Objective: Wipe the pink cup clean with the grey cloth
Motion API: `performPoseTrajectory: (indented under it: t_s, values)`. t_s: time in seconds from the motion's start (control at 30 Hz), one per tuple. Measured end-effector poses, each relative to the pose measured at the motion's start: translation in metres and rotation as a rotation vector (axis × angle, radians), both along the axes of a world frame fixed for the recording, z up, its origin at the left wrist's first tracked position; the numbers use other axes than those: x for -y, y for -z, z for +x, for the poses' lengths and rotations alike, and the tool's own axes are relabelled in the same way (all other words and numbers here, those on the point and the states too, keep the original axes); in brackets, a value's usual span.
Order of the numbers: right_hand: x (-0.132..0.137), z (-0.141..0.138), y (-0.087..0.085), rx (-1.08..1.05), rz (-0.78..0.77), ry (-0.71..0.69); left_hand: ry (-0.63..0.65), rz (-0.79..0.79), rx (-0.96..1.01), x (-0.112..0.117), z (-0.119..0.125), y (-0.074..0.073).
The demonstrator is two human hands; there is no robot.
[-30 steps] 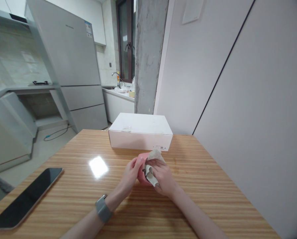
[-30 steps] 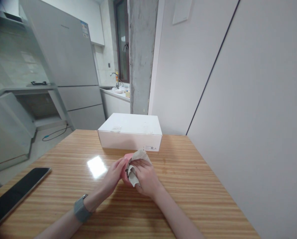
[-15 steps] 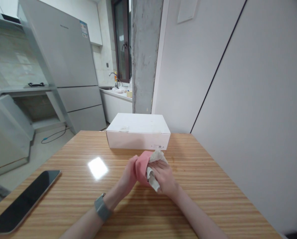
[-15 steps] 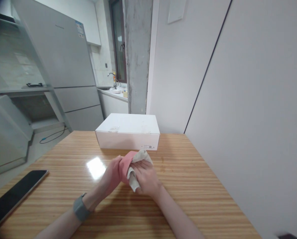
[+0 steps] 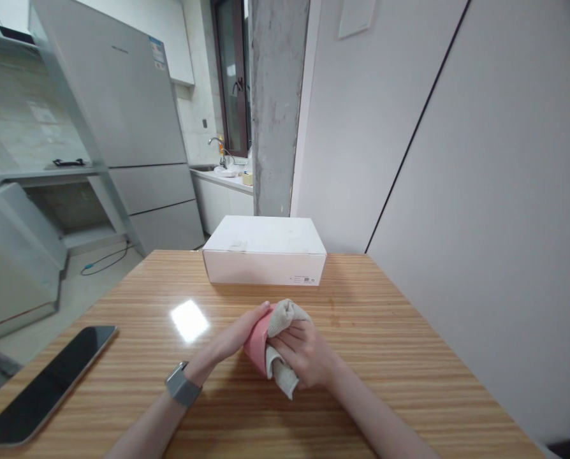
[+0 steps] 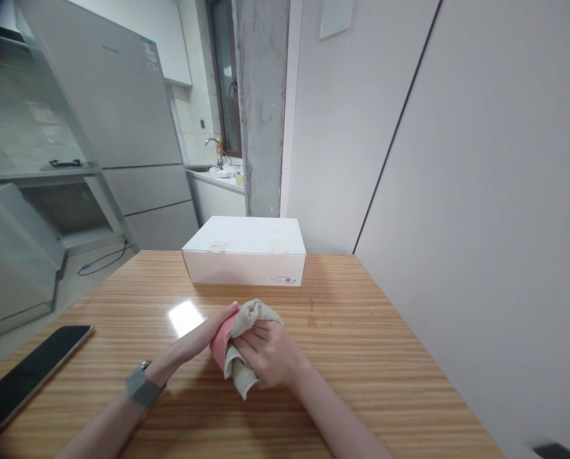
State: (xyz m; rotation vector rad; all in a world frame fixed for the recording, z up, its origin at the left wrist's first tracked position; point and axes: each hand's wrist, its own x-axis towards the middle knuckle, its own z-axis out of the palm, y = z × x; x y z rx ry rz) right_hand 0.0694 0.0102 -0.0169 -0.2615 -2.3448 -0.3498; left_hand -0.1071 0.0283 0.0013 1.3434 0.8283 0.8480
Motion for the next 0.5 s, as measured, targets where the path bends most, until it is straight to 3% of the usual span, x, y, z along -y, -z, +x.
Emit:
performPoseTrajectory:
  t_s: [0.17, 0.3, 0.43, 0.5]
  values:
    - [-0.003, 0.005, 0.001, -0.052, -0.035, 0.054, -0.123, 0.160, -0.130, 0.001, 0.000, 0.010]
    - [-0.002, 0.010, 0.005, -0.114, -0.111, 0.127, -0.084, 0.174, -0.092, 0.007, 0.000, 0.012]
    - [-0.003, 0.017, 0.005, -0.212, -0.276, 0.185, 0.056, -0.019, 0.200, 0.015, 0.011, 0.012]
    - [-0.005, 0.020, 0.004, -0.238, -0.282, 0.200, 0.109, -0.094, 0.380, 0.017, 0.019, 0.010]
